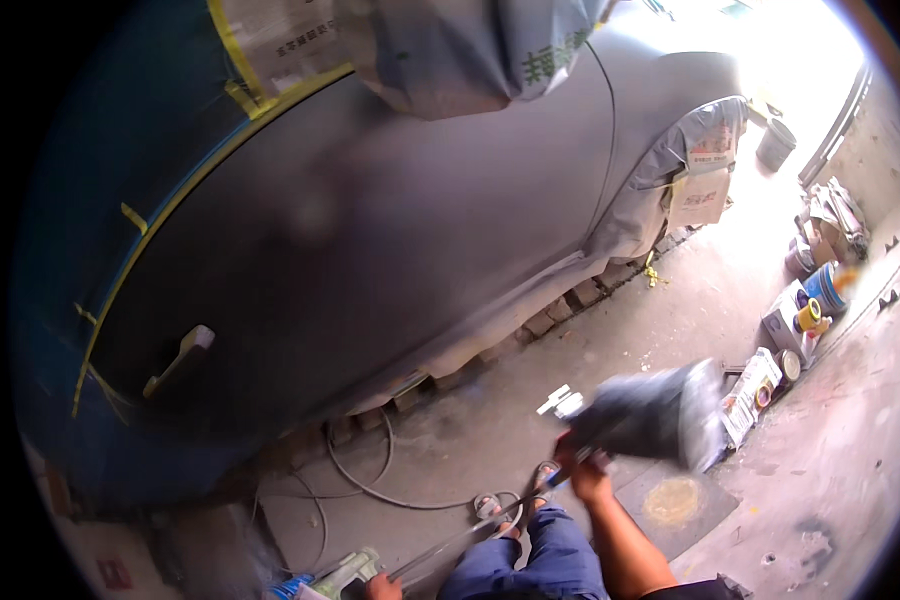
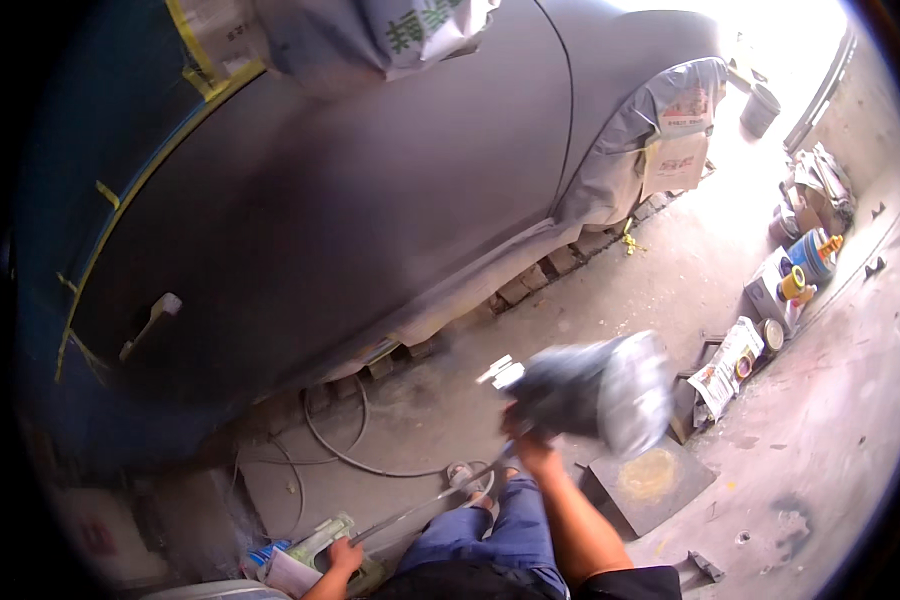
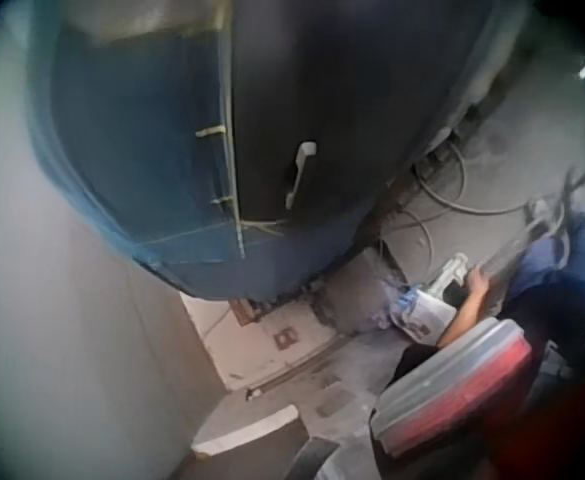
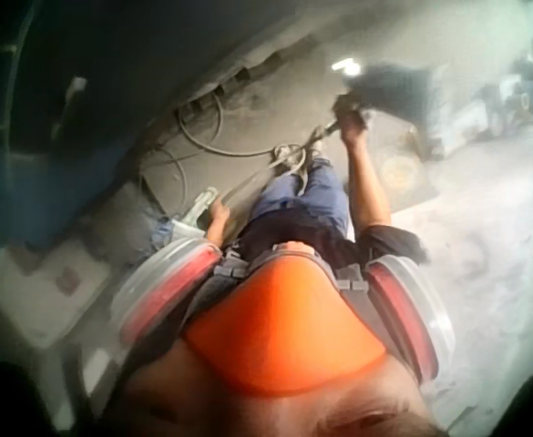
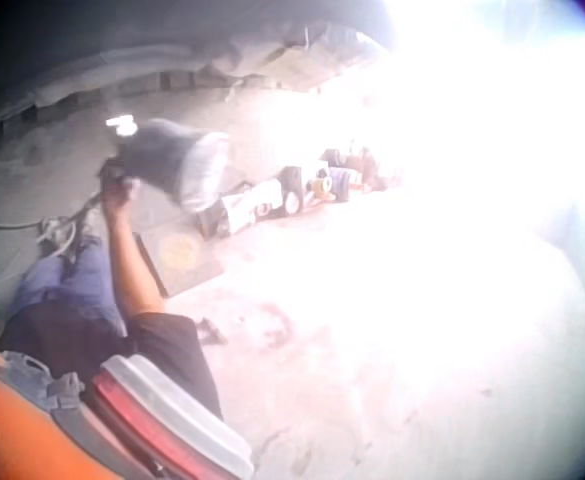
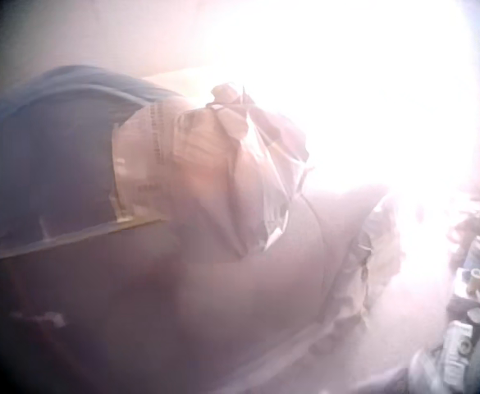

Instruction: The person uses a spray gun to apply gray paint to the side of a car. The car is masked with blue plastic and yellow tape, and the person moves along the side to cover the door and rear panel.

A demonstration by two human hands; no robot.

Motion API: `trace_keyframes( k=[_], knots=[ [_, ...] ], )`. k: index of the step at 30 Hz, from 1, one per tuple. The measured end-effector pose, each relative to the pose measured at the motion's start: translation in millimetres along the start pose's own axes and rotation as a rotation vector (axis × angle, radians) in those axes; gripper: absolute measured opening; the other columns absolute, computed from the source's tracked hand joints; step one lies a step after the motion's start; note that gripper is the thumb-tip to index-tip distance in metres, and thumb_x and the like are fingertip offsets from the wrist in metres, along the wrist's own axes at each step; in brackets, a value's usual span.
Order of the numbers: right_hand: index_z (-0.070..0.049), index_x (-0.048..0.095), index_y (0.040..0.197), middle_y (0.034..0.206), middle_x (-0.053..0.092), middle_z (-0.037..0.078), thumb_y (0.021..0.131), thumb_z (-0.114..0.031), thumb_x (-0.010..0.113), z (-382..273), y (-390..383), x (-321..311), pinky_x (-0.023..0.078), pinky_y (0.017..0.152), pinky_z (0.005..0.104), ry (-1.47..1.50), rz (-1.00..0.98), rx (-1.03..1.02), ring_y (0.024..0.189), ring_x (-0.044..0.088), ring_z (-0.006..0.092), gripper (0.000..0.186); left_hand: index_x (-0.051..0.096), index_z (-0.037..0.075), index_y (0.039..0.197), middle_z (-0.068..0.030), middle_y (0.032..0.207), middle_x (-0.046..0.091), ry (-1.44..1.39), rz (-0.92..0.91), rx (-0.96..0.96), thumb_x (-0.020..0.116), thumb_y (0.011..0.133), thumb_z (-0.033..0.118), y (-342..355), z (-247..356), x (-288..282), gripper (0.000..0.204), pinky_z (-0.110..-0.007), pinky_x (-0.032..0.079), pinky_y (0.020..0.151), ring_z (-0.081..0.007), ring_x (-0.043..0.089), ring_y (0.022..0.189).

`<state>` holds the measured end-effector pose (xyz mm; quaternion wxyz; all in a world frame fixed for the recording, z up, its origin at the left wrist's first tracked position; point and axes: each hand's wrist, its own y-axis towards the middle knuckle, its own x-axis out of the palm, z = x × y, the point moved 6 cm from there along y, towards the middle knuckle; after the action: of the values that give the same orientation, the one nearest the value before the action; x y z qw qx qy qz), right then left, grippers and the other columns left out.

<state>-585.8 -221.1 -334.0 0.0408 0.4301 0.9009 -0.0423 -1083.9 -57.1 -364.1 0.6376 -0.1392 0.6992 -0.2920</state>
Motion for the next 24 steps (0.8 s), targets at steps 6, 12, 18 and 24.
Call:
trace_keyframes(
  k=[6, 12, 18, 24],
  knots=[
    [-0.010, 0.061, 0.098, 0.098, 0.061, 0.014, 0.078, -0.014, 0.051, 46, -40, 86, 0.042, 0.078, 0.0408, -0.543, -0.405, -0.269, 0.094, 0.057, 0.0293, 0.023, 0.066, 0.005, 0.081, -0.0187, 0.084, 0.064, -0.055, -0.085, -0.103, 0.064, 0.073, 0.036, 3, -37, 34, 0.033, -0.043, 0.047, 0.074, -0.0362, 0.061, 0.083],
    [-0.012, 0.057, 0.079, 0.066, 0.057, 0.002, 0.086, -0.028, 0.053, 62, 91, -110, 0.040, 0.050, 0.0290, 0.008, 0.384, 0.376, 0.055, 0.053, 0.0133, 0.017, 0.066, 0.005, 0.090, -0.0192, 0.090, 0.064, 0.036, 0.029, -0.030, 0.065, 0.074, 0.039, 20, 2, 70, 0.038, -0.042, 0.047, 0.079, -0.0361, 0.060, 0.088],
    [-0.015, 0.050, 0.081, 0.058, 0.049, -0.003, 0.087, -0.029, 0.060, 1, 144, -236, 0.033, 0.039, 0.0197, 0.411, 0.777, 0.217, 0.046, 0.045, 0.0046, 0.018, 0.065, 0.006, 0.096, -0.0201, 0.098, 0.063, -0.017, -0.051, -0.023, 0.066, 0.075, 0.037, -6, 172, 12, 0.038, -0.043, 0.045, 0.084, -0.0371, 0.056, 0.097],
    [-0.007, 0.052, 0.079, 0.070, 0.054, 0.002, 0.084, -0.016, 0.055, -38, 96, -153, 0.040, 0.051, 0.0254, 0.062, 0.224, -0.079, 0.062, 0.052, 0.0113, 0.011, 0.065, 0.012, 0.102, -0.0156, 0.105, 0.061, 0.086, -0.157, 0.042, 0.067, 0.074, 0.037, -1, 199, -1, 0.038, -0.043, 0.044, 0.086, -0.0351, 0.051, 0.107]
  ],
)
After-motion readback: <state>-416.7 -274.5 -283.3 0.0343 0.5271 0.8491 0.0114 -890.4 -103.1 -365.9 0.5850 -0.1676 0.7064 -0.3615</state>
